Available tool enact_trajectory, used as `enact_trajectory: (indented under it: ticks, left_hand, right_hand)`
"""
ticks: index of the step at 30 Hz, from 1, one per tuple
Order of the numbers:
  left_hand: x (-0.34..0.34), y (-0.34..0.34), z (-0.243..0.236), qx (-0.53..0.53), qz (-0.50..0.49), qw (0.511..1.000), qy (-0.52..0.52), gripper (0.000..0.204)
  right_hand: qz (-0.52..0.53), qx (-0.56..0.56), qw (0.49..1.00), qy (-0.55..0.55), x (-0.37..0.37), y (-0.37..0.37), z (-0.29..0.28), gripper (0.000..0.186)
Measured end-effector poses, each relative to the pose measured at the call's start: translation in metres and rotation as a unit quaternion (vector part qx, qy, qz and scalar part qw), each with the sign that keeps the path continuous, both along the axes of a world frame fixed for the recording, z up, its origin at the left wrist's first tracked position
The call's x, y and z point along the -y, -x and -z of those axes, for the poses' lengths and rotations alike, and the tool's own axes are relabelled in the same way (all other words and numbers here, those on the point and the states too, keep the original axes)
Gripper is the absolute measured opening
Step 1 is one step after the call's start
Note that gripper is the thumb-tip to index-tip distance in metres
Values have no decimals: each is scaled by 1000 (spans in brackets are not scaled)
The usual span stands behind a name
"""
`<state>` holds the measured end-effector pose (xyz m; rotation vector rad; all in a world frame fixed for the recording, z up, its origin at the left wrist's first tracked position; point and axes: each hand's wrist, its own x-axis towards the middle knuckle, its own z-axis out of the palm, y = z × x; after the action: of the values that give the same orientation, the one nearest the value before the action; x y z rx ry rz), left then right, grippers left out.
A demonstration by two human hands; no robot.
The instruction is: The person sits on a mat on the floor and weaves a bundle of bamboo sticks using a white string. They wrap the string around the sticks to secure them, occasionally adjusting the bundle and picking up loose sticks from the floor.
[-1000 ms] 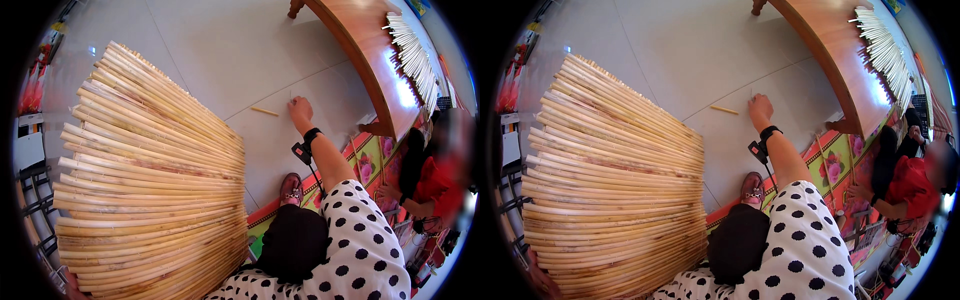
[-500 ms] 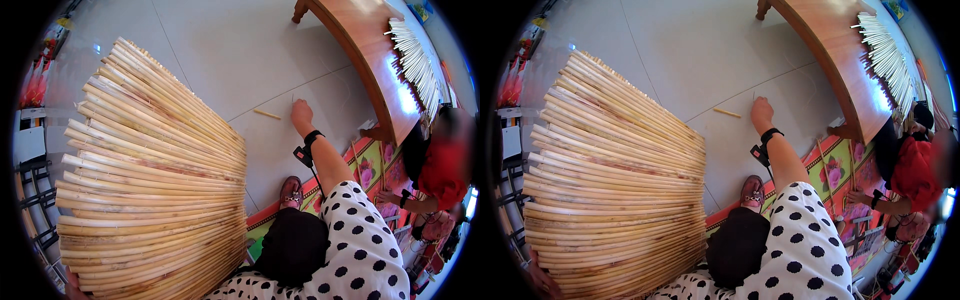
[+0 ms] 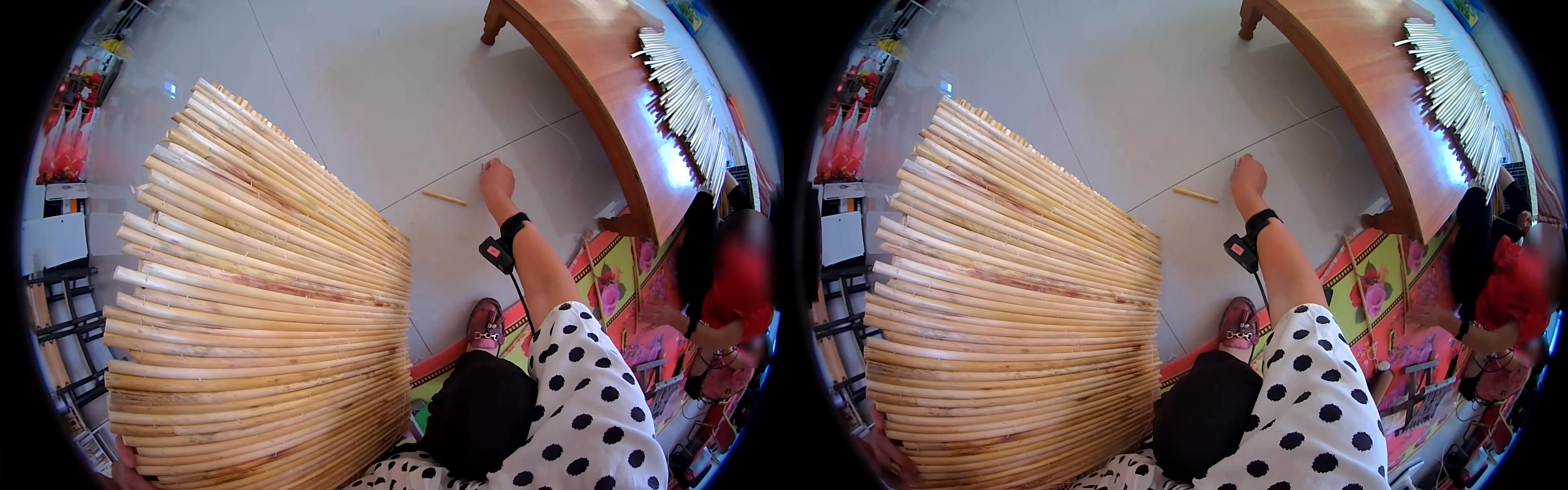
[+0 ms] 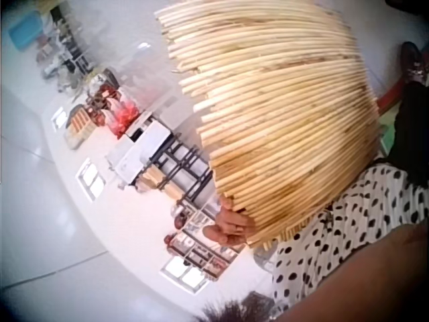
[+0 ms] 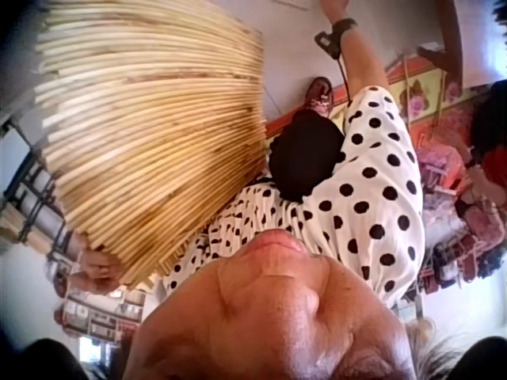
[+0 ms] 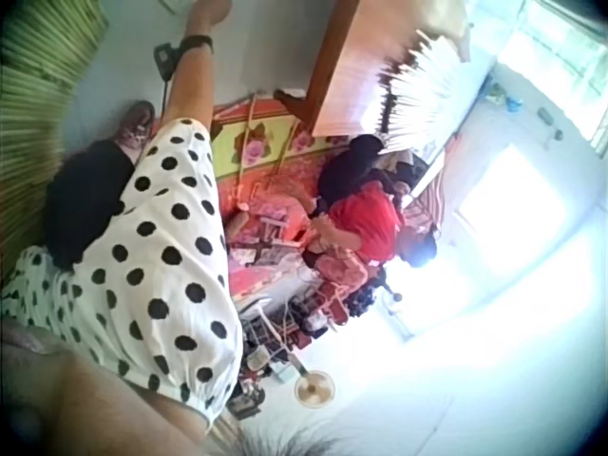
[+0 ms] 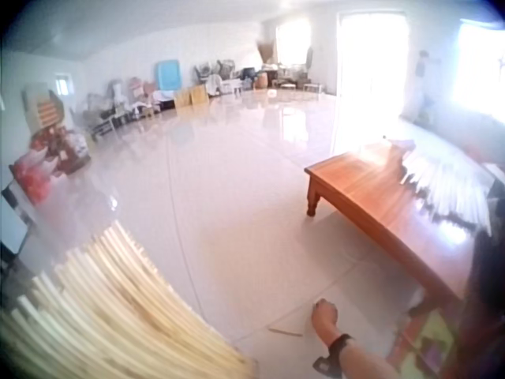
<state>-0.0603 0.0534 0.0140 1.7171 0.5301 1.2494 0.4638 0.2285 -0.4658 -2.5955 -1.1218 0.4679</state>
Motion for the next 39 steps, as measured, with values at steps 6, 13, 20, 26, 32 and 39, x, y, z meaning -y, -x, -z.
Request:
enact_trajectory:
  ticks: [6,13,20,26,32,39]
  left_hand:
    - [-2,-5,1,-10,-5,1000,-9,15]
    - [-2,-1,0,-13,28,999,-8,12]
    - [4,-10,9,34,-45,998,-12,5]
    - [-21,-14,8,41,91,994,-42,6]
    - [-8,0,9,13,26,999,-24,8]
    - [-1,-10,11,40,-36,999,3,9]
  right_hand:
    - [69,-4,997,21,8,10,-21,31]
    - [78,9,996,43,1,17,-22,34]
    - [-9,45,996,83,-9,7,-12,16]
    - [-78,17,989,124,-7,4,-16,18]
    - [-94,27,994,52,6,-1,3,19]
    - [-85,45,993,64,29,7,-9,19]
